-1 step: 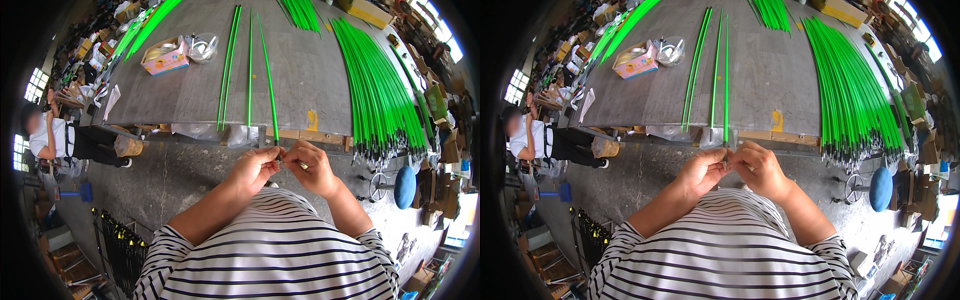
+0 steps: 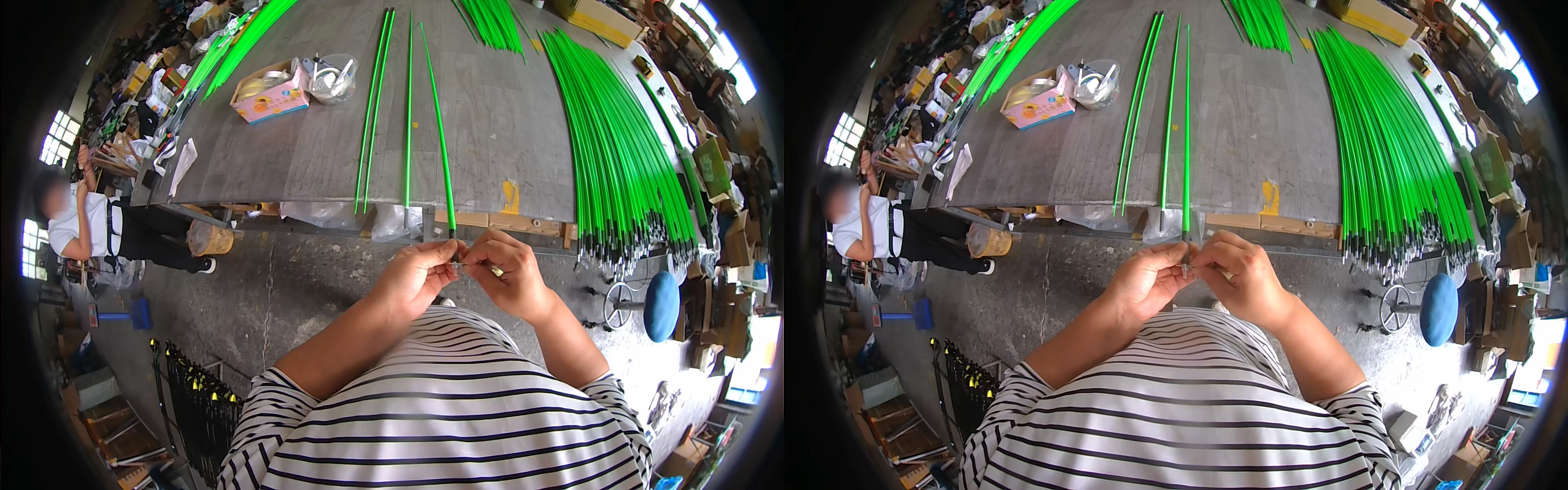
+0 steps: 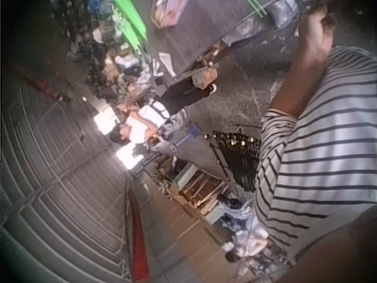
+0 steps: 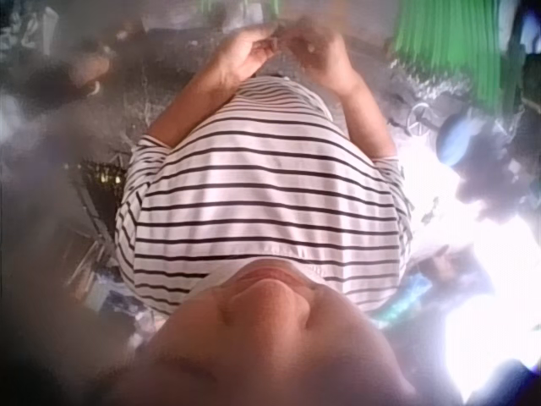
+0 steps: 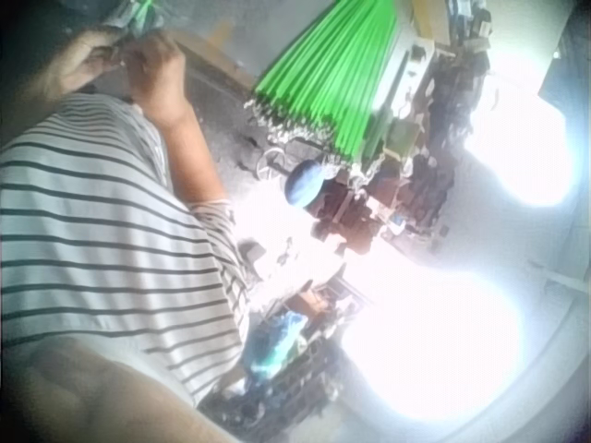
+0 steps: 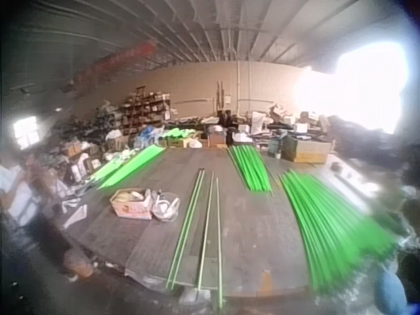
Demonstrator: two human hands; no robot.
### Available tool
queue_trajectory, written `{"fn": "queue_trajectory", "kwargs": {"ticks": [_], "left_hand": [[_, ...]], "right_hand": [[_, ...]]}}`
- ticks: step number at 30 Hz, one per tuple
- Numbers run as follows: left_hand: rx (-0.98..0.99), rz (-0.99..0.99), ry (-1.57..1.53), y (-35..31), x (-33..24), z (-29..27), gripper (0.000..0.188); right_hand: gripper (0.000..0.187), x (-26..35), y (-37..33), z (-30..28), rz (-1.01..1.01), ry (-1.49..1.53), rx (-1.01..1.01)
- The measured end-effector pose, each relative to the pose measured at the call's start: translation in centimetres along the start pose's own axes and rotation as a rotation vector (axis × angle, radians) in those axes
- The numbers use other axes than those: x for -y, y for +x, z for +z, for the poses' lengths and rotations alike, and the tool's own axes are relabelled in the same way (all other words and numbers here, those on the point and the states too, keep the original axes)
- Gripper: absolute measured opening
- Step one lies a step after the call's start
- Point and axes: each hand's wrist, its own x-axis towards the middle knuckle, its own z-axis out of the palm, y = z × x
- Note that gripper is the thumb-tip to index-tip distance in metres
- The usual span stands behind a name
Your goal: The person assembles green poles by inserting small metal connectors into the ends of the rods. They repeatedly pick up a green pole, attach a connector, and place the finished pole on the table.
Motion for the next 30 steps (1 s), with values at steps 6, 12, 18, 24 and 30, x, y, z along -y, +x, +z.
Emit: {"fn": "queue_trajectory", "kwargs": {"ticks": [6, 12, 18, 24, 30], "left_hand": [[0.019, 0.099, 0.069, 0.4, 1.3, -2.1, 0.011], [0.103, -0.068, 0.046, 1.3, 1.7, -3.5, 0.019], [0.138, -0.087, 0.033, 1.1, 2.3, -4.5, 0.016], [0.102, -0.037, 0.055, -0.1, 2.0, -4.7, 0.019], [0.048, 0.011, 0.061, -1.5, 1.4, -4.1, 0.022]], "right_hand": [[0.011, 1.3, 0.3, 0.9, 0.105, -0.138, 0.066], [0.004, -5.3, -1.6, 1.0, 0.387, 0.26, -0.265], [0.006, -13.4, -0.7, -1.6, 0.346, -0.292, -0.188], [0.009, -20.5, 3.3, -4.2, 0.232, -0.743, -0.117], [0.011, -26.8, 6.9, -4.9, 0.363, -1.005, 0.008]]}}
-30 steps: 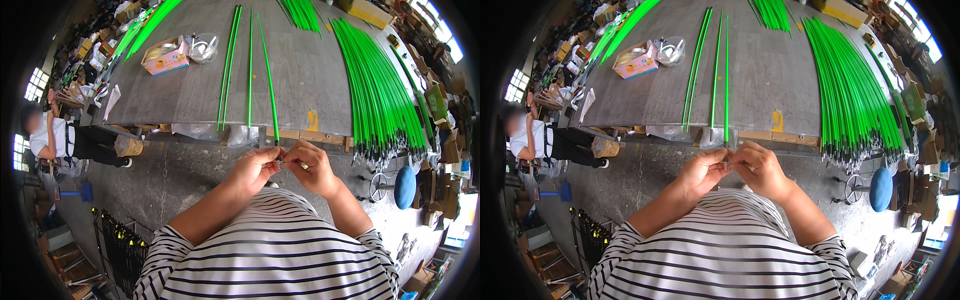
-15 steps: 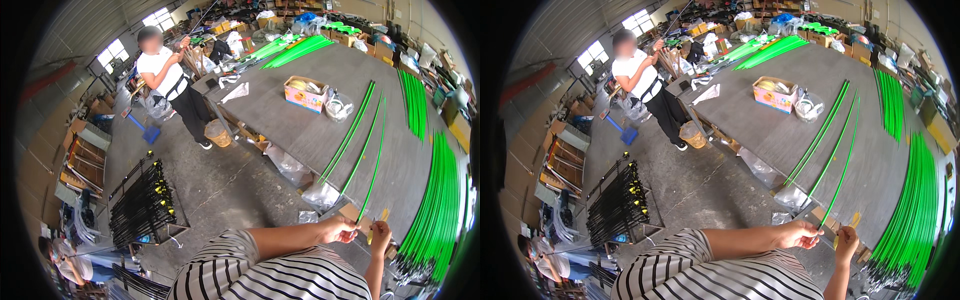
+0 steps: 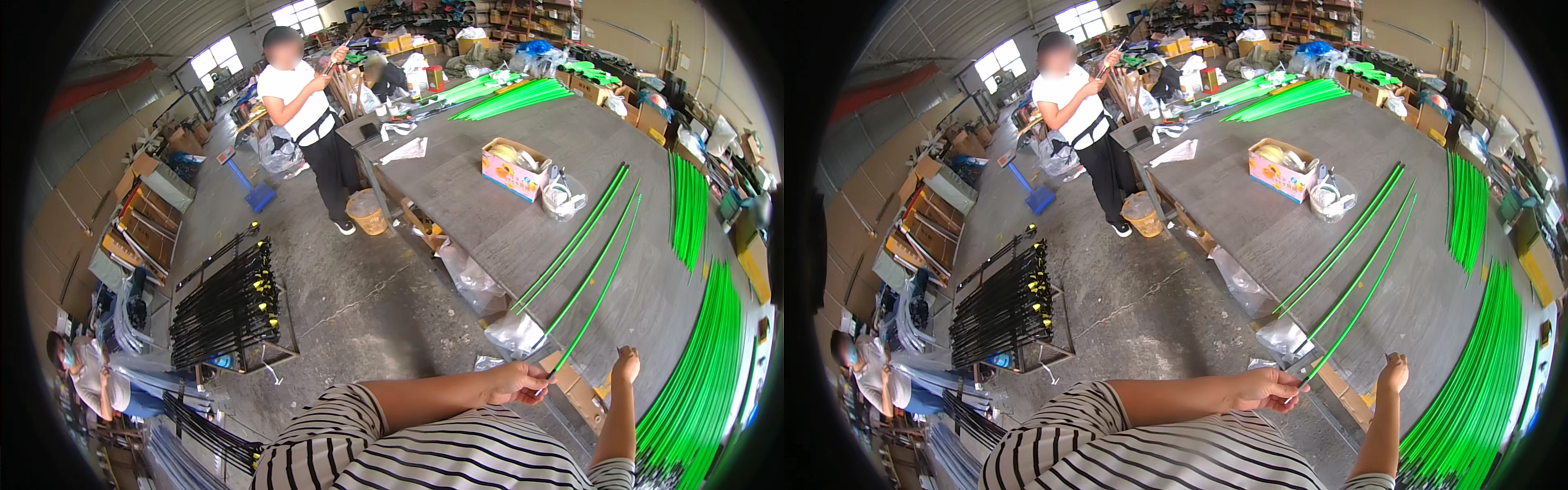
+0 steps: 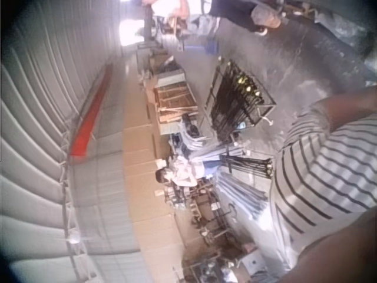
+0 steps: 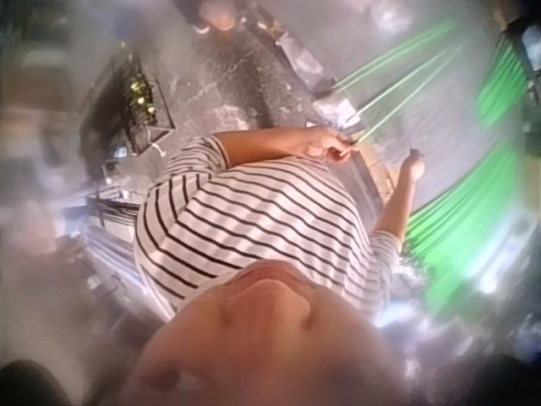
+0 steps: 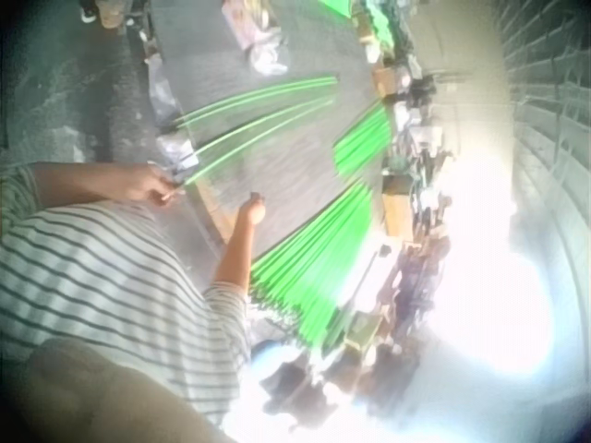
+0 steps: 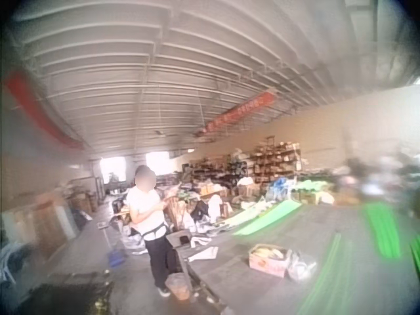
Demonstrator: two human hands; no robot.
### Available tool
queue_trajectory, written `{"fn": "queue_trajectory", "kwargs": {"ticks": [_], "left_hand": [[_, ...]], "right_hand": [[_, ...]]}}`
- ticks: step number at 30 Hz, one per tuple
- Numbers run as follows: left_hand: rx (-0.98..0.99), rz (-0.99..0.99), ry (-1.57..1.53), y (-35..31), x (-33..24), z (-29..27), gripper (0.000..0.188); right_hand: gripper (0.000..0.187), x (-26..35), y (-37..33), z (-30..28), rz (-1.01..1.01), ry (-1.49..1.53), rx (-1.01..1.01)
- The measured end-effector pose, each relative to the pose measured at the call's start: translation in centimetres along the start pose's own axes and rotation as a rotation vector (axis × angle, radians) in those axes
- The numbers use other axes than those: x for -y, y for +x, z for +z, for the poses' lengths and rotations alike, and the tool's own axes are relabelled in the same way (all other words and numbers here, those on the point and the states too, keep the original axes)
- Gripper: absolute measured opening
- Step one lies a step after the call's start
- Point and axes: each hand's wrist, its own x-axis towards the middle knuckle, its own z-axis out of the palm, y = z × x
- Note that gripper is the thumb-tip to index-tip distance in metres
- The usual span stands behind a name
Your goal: The person assembles green poles by inserting small metal connectors into the ends of the rods. They repeatedly pick up a green pole, attach a connector, and place the finished pole on the table.
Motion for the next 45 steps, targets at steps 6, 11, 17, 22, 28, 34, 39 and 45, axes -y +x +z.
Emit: {"fn": "queue_trajectory", "kwargs": {"ticks": [6, 11, 17, 22, 28, 34, 39, 45], "left_hand": [[-0.041, 0.01, 0.0, -0.2, 0.1, 0.0, 0.022], [-0.035, -0.005, -0.003, 0.1, 0.3, 0.1, 0.021], [-0.03, -0.022, 0.015, 1.4, 0.4, 0.5, 0.021], [0.019, -0.009, 0.01, 2.7, 1.2, 0.2, 0.019], [0.0, -0.003, 0.024, 3.7, 1.7, 0.0, 0.011], [-0.099, -0.031, 0.031, 5.5, 3.2, -1.4, 0.011], [-0.139, -0.058, 0.034, 6.1, 3.9, -1.9, 0.014], [-0.114, -0.098, -0.053, 5.5, 3.5, -1.7, 0.018]], "right_hand": [[0.011, 0.5, 1.7, 2.1, 0.027, 0.0, 0.026], [0.016, 1.3, 0.7, 2.2, -0.173, 0.079, -0.309], [0.038, 11.5, -5.7, -4.1, 0.029, 1.183, 0.143], [0.035, 15.3, -9.7, -9.0, 0.279, 1.668, 0.483], [0.029, 14.0, -11.4, -9.6, 0.332, 1.829, 0.631], [0.025, 14.1, -13.4, -9.3, 0.484, 1.825, 0.571], [0.022, 14.2, -13.7, -9.1, 0.525, 1.788, 0.559], [0.021, 14.3, -13.9, -8.9, 0.542, 1.805, 0.53]]}}
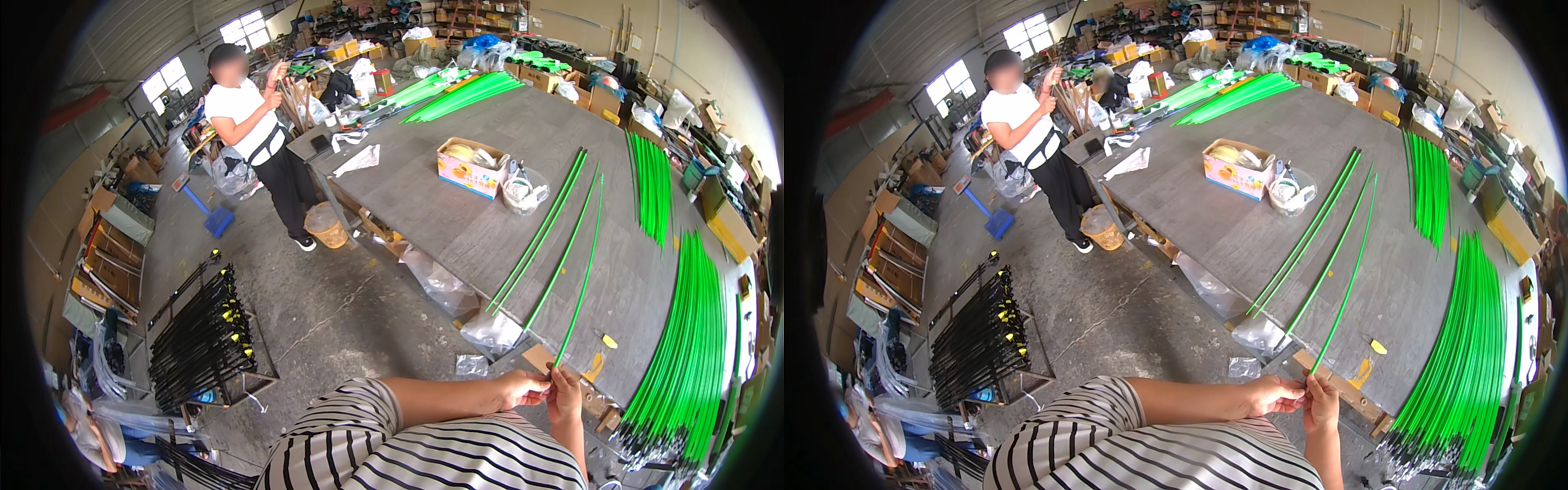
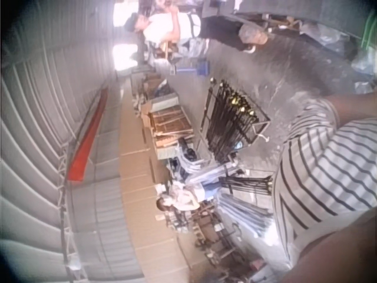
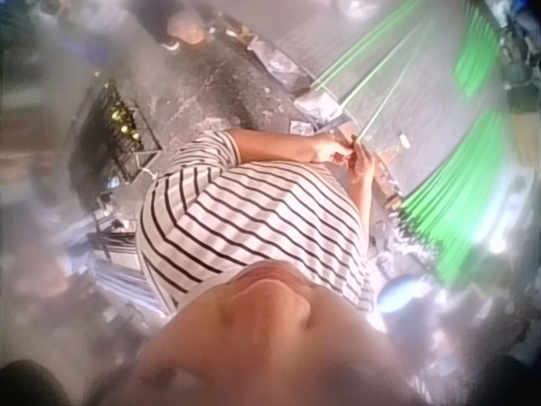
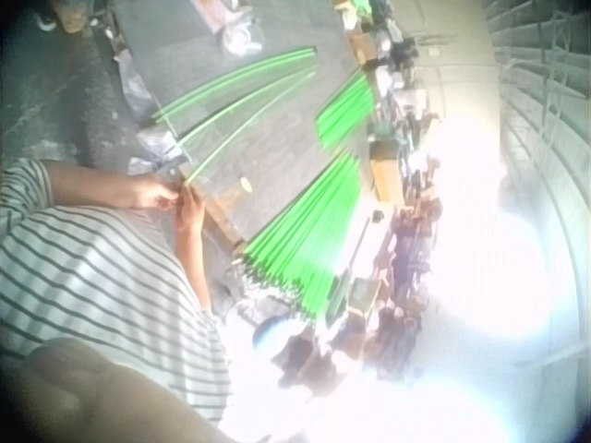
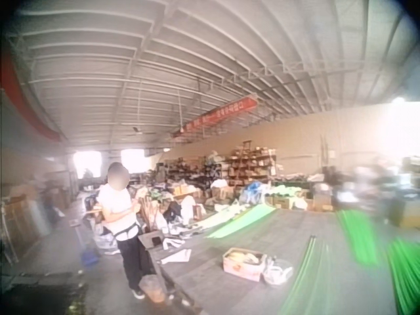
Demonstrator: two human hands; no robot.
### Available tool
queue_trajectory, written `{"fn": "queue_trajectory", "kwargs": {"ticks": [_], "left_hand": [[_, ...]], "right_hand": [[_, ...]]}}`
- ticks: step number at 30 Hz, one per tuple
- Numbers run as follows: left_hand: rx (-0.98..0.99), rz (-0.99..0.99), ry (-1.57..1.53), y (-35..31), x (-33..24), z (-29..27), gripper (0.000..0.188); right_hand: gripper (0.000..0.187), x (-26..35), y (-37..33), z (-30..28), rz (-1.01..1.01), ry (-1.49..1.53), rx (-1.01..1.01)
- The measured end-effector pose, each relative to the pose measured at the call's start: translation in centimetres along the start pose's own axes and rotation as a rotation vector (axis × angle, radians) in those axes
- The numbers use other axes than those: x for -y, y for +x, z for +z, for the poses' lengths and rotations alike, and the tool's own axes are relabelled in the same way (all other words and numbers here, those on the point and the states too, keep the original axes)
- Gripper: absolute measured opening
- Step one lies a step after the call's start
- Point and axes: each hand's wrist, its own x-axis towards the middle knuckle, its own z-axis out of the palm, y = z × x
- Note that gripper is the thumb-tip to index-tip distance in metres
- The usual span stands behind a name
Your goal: The person assembles green poles by inserting small metal connectors into the ends of the rods. They repeatedly pick up a green pole, attach a connector, and place the finished pole on the table.
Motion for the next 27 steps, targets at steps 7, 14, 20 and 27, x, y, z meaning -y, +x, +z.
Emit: {"fn": "queue_trajectory", "kwargs": {"ticks": [7, 14, 20, 27], "left_hand": [[-0.012, -0.028, -0.024, 0.1, 0.1, -0.5, 0.019], [-0.026, -0.04, -0.019, -0.2, -0.4, -0.3, 0.016], [-0.023, -0.038, -0.021, -0.3, -0.4, -0.4, 0.016], [-0.044, -0.047, -0.029, -1.1, -0.4, -0.6, 0.016]], "right_hand": [[0.018, -0.5, 0.5, 0.1, 0.009, 0.037, -0.047], [0.016, -0.2, 0.4, 0.5, 0.008, 0.069, -0.03], [0.018, 0.1, 0.2, 0.8, 0.024, 0.076, -0.019], [0.019, -0.4, 0.1, 0.9, 0.046, 0.054, -0.004]]}}
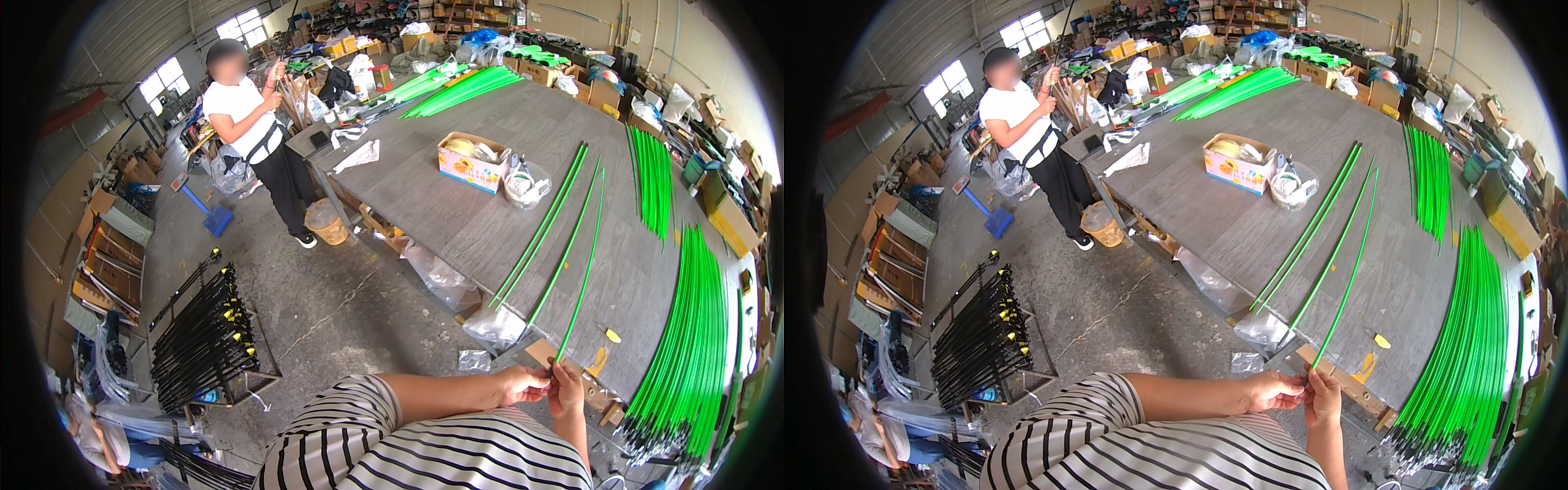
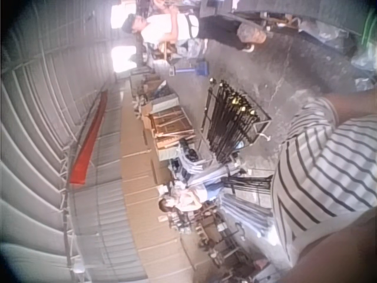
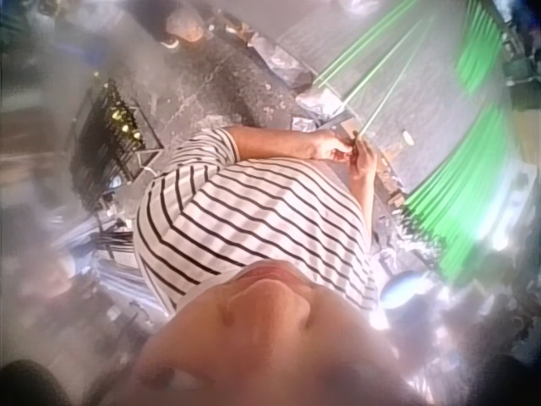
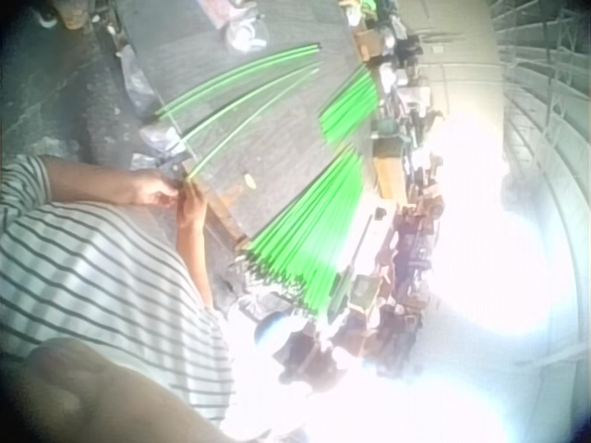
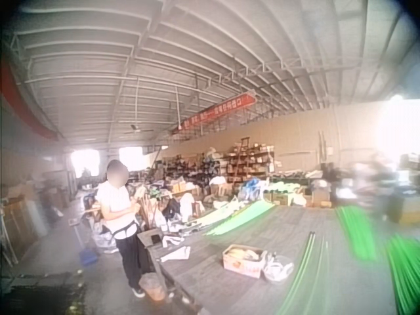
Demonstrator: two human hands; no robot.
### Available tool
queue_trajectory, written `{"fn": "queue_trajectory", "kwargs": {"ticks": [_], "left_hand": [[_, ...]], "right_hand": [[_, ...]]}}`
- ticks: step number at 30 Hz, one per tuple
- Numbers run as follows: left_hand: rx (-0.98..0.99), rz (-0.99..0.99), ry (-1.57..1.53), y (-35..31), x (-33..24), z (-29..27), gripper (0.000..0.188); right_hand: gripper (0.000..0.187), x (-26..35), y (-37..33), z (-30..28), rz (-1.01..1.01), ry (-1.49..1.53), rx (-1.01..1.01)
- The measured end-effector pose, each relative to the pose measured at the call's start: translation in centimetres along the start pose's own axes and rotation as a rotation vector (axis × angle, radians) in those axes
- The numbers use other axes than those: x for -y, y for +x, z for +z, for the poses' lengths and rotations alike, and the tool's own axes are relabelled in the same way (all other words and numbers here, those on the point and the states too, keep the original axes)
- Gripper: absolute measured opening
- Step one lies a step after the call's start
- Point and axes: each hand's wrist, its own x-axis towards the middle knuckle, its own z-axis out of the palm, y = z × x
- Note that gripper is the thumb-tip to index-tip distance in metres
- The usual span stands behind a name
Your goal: The person assembles green poles by inserting small metal connectors into the ends of the rods. They repeatedly pick up a green pole, attach a connector, and place the finished pole on the table.
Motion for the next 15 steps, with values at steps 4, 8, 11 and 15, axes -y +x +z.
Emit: {"fn": "queue_trajectory", "kwargs": {"ticks": [4, 8, 11, 15], "left_hand": [[0.051, -0.002, 0.003, 0.3, 0.3, 0.4, 0.017], [0.023, -0.013, 0.009, -0.8, -0.4, 0.0, 0.018], [0.069, 0.005, -0.041, -0.4, -0.1, -1.1, 0.02], [0.053, -0.041, -0.038, -0.4, -0.4, -0.2, 0.021]], "right_hand": [[0.02, -0.3, 0.0, -1.2, -0.02, -0.01, -0.023], [0.025, -0.9, 0.5, -1.1, 0.011, -0.069, -0.023], [0.025, -1.0, 0.6, -0.8, 0.028, -0.024, 0.052], [0.023, -0.6, 0.2, -0.7, 0.027, -0.002, 0.013]]}}
